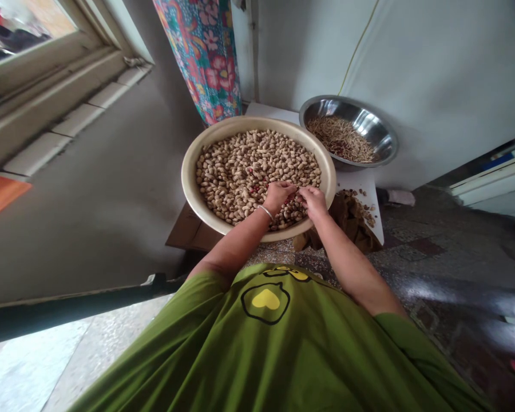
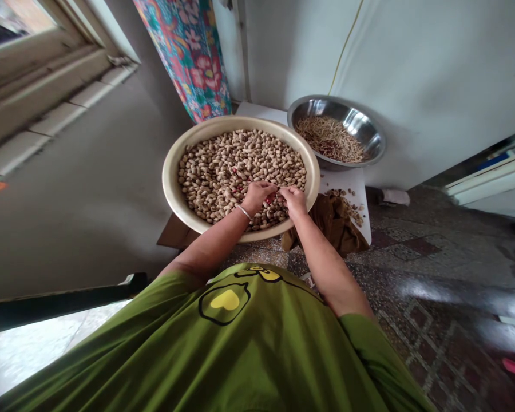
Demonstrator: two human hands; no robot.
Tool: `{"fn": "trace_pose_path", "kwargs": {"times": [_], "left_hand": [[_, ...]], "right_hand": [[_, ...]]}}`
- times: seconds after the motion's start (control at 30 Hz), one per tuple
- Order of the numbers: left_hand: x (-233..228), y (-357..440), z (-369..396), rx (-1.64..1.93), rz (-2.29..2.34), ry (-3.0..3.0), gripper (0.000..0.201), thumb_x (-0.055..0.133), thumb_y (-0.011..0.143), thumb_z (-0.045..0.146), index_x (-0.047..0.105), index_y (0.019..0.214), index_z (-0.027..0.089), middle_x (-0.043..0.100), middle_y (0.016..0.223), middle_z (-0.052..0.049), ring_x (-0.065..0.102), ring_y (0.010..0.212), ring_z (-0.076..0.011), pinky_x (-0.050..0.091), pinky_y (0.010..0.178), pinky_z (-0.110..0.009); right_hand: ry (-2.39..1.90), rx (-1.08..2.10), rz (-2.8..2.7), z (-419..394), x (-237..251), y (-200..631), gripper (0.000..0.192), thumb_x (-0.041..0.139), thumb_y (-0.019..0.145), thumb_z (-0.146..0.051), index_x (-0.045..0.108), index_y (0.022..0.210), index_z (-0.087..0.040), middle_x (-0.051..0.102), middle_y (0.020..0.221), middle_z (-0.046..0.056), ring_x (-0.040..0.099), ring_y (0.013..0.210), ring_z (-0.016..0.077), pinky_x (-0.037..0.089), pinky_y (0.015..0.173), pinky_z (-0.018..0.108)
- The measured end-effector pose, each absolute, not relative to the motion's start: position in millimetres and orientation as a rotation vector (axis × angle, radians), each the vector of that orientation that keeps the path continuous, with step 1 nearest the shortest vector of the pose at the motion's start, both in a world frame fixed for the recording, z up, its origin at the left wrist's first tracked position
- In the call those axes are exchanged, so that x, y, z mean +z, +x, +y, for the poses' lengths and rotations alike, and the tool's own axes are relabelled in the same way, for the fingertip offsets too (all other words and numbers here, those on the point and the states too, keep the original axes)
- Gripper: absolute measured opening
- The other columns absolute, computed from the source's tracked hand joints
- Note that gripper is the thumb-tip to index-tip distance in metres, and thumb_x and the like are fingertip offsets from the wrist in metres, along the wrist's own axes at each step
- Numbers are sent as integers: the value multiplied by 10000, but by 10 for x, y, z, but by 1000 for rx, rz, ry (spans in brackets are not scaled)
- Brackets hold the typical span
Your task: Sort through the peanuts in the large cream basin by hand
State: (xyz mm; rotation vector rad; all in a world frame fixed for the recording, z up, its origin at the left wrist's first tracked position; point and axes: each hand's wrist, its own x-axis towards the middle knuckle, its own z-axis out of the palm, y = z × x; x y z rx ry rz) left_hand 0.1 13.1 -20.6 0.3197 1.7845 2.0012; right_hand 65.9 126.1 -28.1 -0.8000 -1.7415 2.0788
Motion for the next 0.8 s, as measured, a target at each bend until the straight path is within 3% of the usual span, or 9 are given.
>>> {"fn": "trace_pose_path", "kwargs": {"times": [0.4, 0.63, 0.8], "left_hand": [[-196, -14, 145, 2096, 1602, 249, 173, 746, 724, 209, 621, 641, 125, 577, 554, 12, 506, 502, -81, 419, 533, -232], [-291, -43, 191, 1863, 2081, 595, 154, 759, 723, 257, 688, 696, 123, 637, 620, -3, 531, 588, -113, 390, 580, -232], [-298, -49, 164, 1833, 2257, 843, 176, 648, 824, 293, 744, 799, 148, 720, 807, -41, 610, 759, -150, 443, 727, -243]], "right_hand": [[-802, 2107, -1678, 1270, -260, 635, 246, 765, 634, -319, 598, 741, -173, 577, 621, -39, 491, 525, 66, 246, 443, 164], [-667, 2244, -1646, 1256, -328, 592, 304, 773, 695, -412, 625, 842, -190, 607, 723, -32, 511, 609, 85, 275, 435, 168], [-672, 2378, -1247, 1606, -286, 621, 274, 774, 742, -323, 593, 897, -189, 627, 786, -16, 565, 647, 76, 311, 445, 146]]}}
